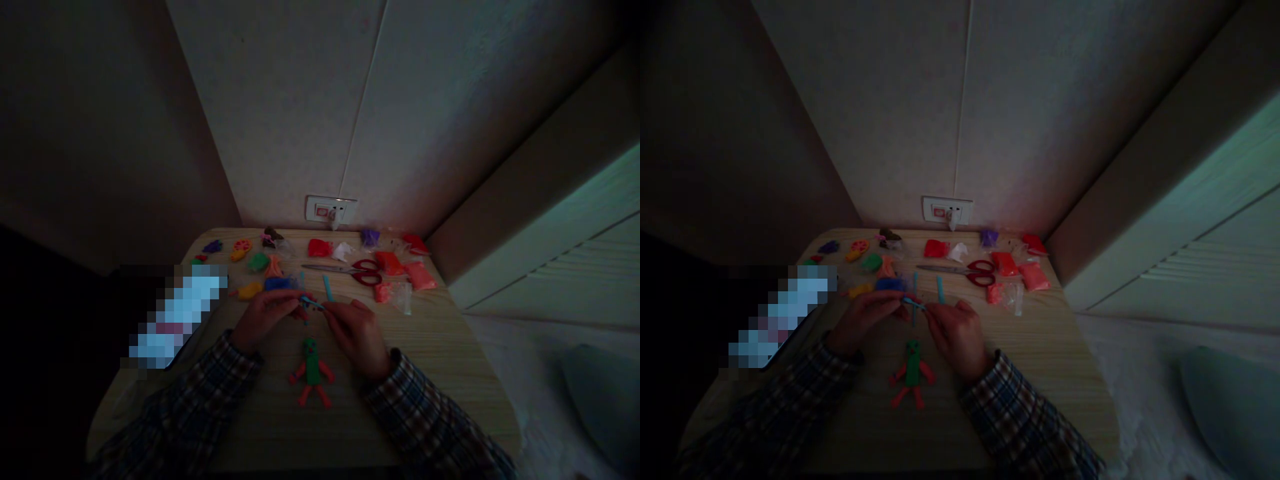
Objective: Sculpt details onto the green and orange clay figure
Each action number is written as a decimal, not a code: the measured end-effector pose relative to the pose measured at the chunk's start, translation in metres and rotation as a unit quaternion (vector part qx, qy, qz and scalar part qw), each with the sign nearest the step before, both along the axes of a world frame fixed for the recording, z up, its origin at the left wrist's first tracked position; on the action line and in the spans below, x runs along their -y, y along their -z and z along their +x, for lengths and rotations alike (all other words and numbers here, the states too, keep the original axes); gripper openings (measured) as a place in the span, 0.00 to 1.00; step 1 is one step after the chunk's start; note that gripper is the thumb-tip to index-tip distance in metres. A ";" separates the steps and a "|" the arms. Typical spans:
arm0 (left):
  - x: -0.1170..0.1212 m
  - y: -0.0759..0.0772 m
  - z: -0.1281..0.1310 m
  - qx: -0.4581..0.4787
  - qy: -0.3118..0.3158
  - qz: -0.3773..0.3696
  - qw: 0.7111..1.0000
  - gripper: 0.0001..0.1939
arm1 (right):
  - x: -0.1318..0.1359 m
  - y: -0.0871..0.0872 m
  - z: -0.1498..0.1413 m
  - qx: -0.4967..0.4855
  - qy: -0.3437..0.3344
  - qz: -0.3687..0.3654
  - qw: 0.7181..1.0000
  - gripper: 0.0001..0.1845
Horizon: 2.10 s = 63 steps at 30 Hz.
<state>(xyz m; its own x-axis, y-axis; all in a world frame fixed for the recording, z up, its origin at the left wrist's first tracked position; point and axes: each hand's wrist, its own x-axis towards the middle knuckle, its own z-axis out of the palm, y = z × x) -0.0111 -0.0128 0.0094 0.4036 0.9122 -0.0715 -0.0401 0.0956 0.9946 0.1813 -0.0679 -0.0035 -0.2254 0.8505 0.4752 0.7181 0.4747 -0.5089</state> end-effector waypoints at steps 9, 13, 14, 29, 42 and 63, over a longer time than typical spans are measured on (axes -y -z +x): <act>0.000 -0.001 0.001 -0.035 0.008 0.035 0.999 0.12 | -0.002 -0.001 0.000 0.015 0.019 -0.030 0.999 0.15; 0.000 -0.003 0.003 -0.030 -0.024 0.034 0.999 0.11 | -0.004 -0.004 -0.005 0.003 0.028 -0.038 0.999 0.14; 0.000 -0.003 0.004 -0.033 -0.040 0.037 0.998 0.11 | -0.005 -0.004 -0.006 0.003 0.028 -0.040 0.999 0.14; -0.002 0.001 0.005 -0.054 -0.105 0.036 0.992 0.15 | -0.007 -0.005 -0.014 -0.027 0.026 -0.112 0.993 0.12; 0.000 0.002 0.005 0.070 -0.070 -0.086 0.991 0.15 | -0.013 -0.007 -0.015 -0.152 0.019 -0.094 0.984 0.11; 0.005 0.008 0.007 0.082 0.000 -0.084 0.993 0.19 | -0.020 -0.004 -0.018 -0.088 0.056 -0.083 0.991 0.04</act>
